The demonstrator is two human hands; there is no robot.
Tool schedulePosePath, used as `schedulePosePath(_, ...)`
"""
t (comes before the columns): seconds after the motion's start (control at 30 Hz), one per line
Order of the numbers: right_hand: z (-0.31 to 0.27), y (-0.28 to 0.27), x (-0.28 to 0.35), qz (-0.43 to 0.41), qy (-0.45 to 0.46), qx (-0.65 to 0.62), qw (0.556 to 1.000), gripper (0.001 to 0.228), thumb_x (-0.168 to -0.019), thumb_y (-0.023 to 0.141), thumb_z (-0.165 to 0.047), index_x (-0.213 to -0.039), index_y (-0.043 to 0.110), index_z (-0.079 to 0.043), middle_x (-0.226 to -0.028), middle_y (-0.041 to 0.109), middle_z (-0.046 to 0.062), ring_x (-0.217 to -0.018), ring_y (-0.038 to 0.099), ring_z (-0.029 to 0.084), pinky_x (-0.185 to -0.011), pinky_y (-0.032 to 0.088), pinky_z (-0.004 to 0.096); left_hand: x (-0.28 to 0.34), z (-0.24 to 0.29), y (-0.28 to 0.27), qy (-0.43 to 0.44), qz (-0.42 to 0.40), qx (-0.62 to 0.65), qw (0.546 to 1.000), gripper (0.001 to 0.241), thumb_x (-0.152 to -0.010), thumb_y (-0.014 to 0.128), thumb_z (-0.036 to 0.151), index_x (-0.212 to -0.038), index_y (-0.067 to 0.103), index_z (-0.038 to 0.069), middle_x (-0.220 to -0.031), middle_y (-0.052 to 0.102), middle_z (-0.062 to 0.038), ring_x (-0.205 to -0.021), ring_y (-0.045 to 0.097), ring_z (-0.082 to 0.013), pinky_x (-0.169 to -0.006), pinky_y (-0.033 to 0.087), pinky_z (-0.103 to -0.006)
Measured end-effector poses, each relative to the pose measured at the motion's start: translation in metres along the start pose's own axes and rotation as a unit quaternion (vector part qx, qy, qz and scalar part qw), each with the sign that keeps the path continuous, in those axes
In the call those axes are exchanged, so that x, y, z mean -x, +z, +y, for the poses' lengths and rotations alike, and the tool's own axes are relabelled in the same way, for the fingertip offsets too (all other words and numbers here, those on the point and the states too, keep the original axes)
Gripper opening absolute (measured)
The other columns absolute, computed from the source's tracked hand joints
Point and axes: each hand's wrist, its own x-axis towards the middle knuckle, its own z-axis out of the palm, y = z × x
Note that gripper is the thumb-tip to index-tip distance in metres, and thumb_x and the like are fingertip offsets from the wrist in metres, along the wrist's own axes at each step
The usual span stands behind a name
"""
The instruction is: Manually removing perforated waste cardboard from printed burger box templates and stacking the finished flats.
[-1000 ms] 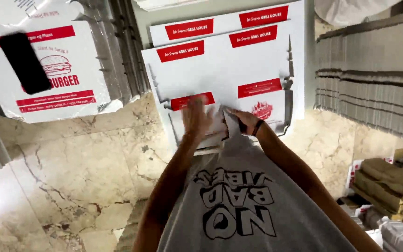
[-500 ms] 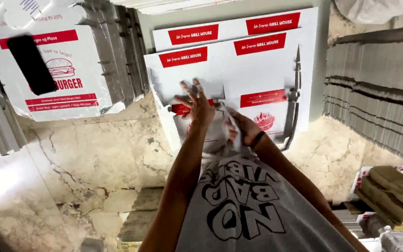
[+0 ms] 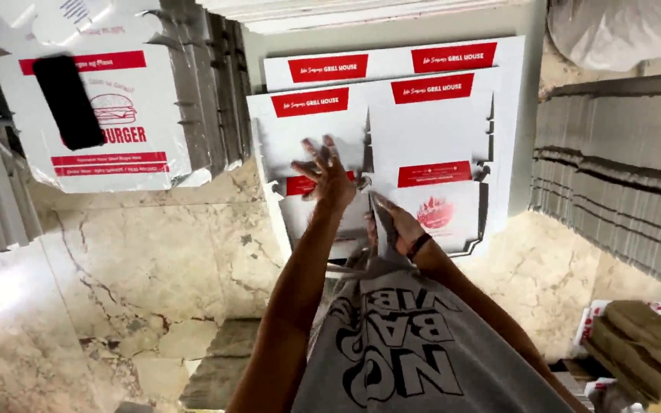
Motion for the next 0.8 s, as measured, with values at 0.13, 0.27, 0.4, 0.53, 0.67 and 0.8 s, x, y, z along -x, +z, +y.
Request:
schedulePosePath(0.13,-0.011,0.025,0.011,0.042,0.03,0.01,0.999,0.048,-0.09,0.074,-0.047,-0.095,0.067,0.001,-0.071,0.069,0.017,-0.06,0.068,0.032,-0.059,0.058,0.043,0.032,-0.025,-0.014,0.088,-0.004,0.065,0.994,0.078,-0.095,0.065,0.017,-0.16,0.023,0.019,-0.163,0.008,-0.02,-0.142,0.011,-0.0579,-0.092,0.041,-0.0796)
schedulePosePath(0.27,-0.014,0.023,0.016,0.084,0.043,0.147,0.985,0.057,-0.092,0.074,-0.044,-0.113,0.065,0.009,-0.094,0.074,0.024,-0.08,0.073,0.041,-0.075,0.061,0.054,0.076,-0.027,-0.01,0.031,-0.097,0.319,0.942,0.043,-0.096,0.055,0.036,-0.125,0.07,0.009,-0.103,0.076,-0.017,-0.076,0.078,-0.0258,-0.068,0.063,-0.0423)
schedulePosePath(0.4,-0.026,-0.024,-0.003,0.121,0.119,0.284,0.944,0.084,-0.092,0.072,-0.055,-0.148,0.044,0.001,-0.132,0.062,0.029,-0.107,0.068,0.05,-0.085,0.055,0.067,0.068,-0.005,0.0,-0.02,-0.21,0.417,0.884,0.064,-0.095,0.065,0.048,-0.132,0.062,-0.005,-0.102,0.073,-0.026,-0.083,0.077,-0.035,-0.069,0.065,-0.0449)
schedulePosePath(0.53,-0.072,0.0,0.042,0.087,0.166,0.458,0.869,0.071,-0.095,0.064,-0.055,-0.139,0.046,-0.002,-0.131,0.057,0.03,-0.117,0.063,0.047,-0.094,0.052,0.065,0.049,0.001,0.02,-0.018,-0.212,0.398,0.892,0.055,-0.094,0.065,0.033,-0.133,0.061,-0.005,-0.096,0.071,-0.029,-0.069,0.076,-0.0381,-0.061,0.066,-0.0495)
schedulePosePath(0.67,-0.101,-0.002,0.032,0.152,-0.019,0.487,0.86,0.055,-0.102,0.06,-0.054,-0.095,0.072,-0.001,-0.088,0.076,0.023,-0.085,0.077,0.038,-0.077,0.064,0.051,0.056,0.015,0.017,-0.056,-0.206,0.401,0.891,0.058,-0.098,0.056,0.046,-0.124,0.065,-0.006,-0.091,0.073,-0.022,-0.069,0.077,-0.0322,-0.061,0.065,-0.0506)
schedulePosePath(0.8,-0.112,0.024,0.04,0.172,-0.033,0.637,0.751,0.067,-0.093,0.064,-0.063,-0.093,0.074,0.003,-0.099,0.072,0.031,-0.105,0.069,0.047,-0.092,0.056,0.056,0.087,0.057,-0.017,-0.165,-0.23,0.546,0.788,0.067,-0.104,0.045,0.052,-0.123,0.06,-0.011,-0.088,0.065,-0.02,-0.066,0.068,-0.0314,-0.064,0.063,-0.0423)
